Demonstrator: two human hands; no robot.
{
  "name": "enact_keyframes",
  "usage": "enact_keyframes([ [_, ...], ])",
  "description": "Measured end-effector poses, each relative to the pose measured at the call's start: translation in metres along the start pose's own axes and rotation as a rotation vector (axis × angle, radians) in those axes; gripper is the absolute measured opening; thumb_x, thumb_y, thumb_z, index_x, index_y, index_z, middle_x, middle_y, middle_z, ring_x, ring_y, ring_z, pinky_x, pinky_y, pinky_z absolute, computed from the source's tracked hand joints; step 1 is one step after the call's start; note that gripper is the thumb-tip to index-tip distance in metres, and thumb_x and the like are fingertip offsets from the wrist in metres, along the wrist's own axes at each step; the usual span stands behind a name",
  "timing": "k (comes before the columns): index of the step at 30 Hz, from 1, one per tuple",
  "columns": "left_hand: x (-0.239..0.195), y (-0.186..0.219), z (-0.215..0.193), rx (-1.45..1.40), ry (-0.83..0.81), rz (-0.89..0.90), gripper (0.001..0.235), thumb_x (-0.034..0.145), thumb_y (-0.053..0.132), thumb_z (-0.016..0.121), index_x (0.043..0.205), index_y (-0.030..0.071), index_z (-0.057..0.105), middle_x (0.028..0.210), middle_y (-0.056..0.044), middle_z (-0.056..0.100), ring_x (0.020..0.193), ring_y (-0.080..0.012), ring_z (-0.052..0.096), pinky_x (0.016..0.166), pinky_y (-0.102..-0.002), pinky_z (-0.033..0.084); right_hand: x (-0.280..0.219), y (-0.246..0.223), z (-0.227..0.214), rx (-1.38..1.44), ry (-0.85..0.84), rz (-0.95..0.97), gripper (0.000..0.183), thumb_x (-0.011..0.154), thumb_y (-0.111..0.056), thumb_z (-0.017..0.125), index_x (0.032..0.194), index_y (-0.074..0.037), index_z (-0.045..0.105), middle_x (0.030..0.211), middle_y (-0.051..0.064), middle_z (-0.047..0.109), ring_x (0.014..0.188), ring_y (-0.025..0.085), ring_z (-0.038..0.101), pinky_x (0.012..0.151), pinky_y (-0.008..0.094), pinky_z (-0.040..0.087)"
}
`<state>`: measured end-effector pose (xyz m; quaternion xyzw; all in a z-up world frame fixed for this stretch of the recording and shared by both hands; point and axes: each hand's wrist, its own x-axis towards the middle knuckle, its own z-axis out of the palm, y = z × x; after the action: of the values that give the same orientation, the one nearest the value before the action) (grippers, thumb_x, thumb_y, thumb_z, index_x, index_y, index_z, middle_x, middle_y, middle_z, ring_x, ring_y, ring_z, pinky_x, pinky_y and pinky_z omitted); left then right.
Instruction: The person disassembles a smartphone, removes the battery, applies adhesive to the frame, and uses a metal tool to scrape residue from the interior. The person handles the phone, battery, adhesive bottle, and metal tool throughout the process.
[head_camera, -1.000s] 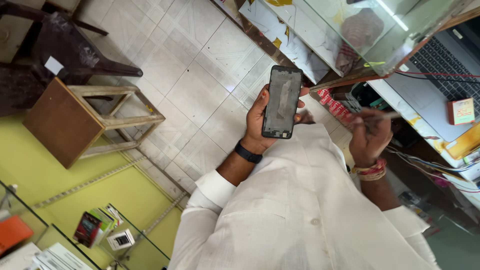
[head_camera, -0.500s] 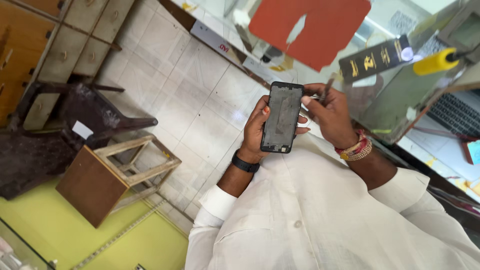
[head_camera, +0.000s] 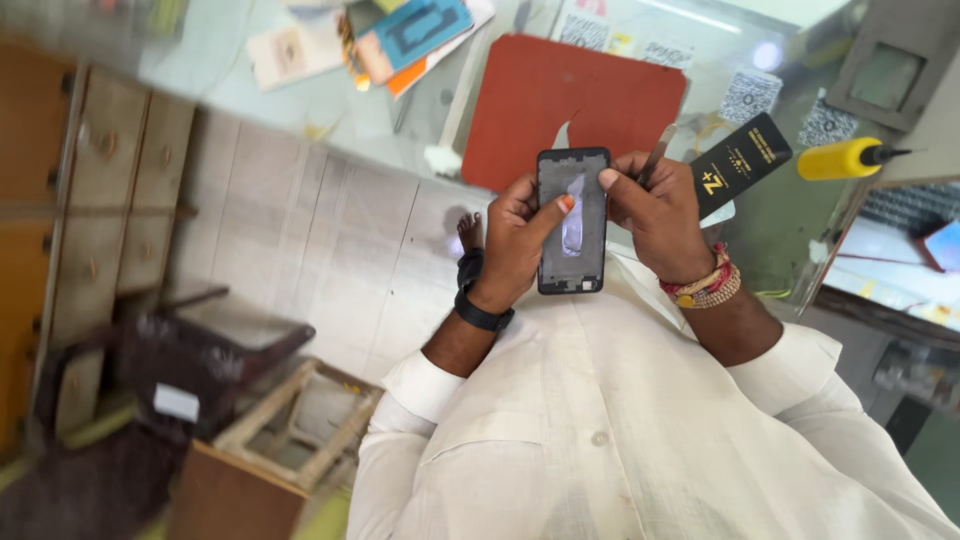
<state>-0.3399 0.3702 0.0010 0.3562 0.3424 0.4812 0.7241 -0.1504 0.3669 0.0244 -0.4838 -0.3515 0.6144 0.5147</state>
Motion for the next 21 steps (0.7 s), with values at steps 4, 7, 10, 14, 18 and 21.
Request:
enact_keyframes([
  [4,0.040,0.033,-0.024,-0.034,-0.098,-0.084,0.018,0.103,0.002,0.062,0.120,-0.003,0.065,0.107,-0.007,0.074,0.093,-0.0089,0.069,0.082,-0.026,0.057,0.014,-0.003,0.029,0.089,0.118,-0.057,0.017,0.104,-0.014,0.066,0.102,0.002,0.069,0.079,0.004,0.066,0.057,0.005,0.050,0.052,0.022,0.039],
  [7,0.066,0.063,-0.044,-0.038,-0.216,-0.122,0.017,0.105,0.003,0.061,0.120,-0.003,0.066,0.108,-0.008,0.074,0.092,-0.0095,0.069,0.081,-0.026,0.058,0.030,-0.007,0.056,0.149,0.209,-0.142,0.016,0.106,-0.013,0.065,0.103,0.002,0.070,0.083,0.007,0.070,0.055,0.006,0.048,0.051,0.021,0.039],
  [10,0.086,0.081,-0.065,-0.075,-0.307,-0.228,0.018,0.104,0.003,0.061,0.121,-0.003,0.065,0.107,-0.009,0.074,0.090,-0.0114,0.071,0.078,-0.027,0.059,0.035,-0.004,0.079,0.164,0.290,-0.194,0.015,0.108,-0.011,0.065,0.104,0.003,0.069,0.085,0.009,0.071,0.056,0.006,0.049,0.052,0.021,0.039],
  [14,0.105,0.089,-0.083,-0.160,-0.409,-0.376,0.023,0.104,0.007,0.061,0.125,-0.003,0.064,0.106,-0.010,0.073,0.088,-0.0130,0.072,0.077,-0.028,0.060,0.030,-0.001,0.107,0.192,0.412,-0.238,0.017,0.108,-0.012,0.063,0.108,0.003,0.070,0.086,0.010,0.071,0.056,0.006,0.049,0.051,0.020,0.039],
  [18,0.115,0.087,-0.092,-0.243,-0.469,-0.530,0.026,0.105,0.011,0.062,0.126,-0.003,0.064,0.107,-0.012,0.074,0.089,-0.0147,0.073,0.079,-0.029,0.061,0.023,-0.001,0.121,0.252,0.512,-0.279,0.019,0.109,-0.013,0.062,0.111,0.005,0.069,0.088,0.011,0.072,0.056,0.006,0.049,0.052,0.022,0.041],
  [21,0.121,0.084,-0.096,-0.243,-0.514,-0.572,0.026,0.105,0.012,0.063,0.126,-0.002,0.064,0.105,-0.012,0.074,0.087,-0.0150,0.073,0.077,-0.029,0.061,0.017,0.002,0.126,0.317,0.517,-0.296,0.025,0.111,-0.016,0.058,0.117,0.006,0.068,0.094,0.013,0.073,0.055,0.007,0.048,0.053,0.023,0.042],
])
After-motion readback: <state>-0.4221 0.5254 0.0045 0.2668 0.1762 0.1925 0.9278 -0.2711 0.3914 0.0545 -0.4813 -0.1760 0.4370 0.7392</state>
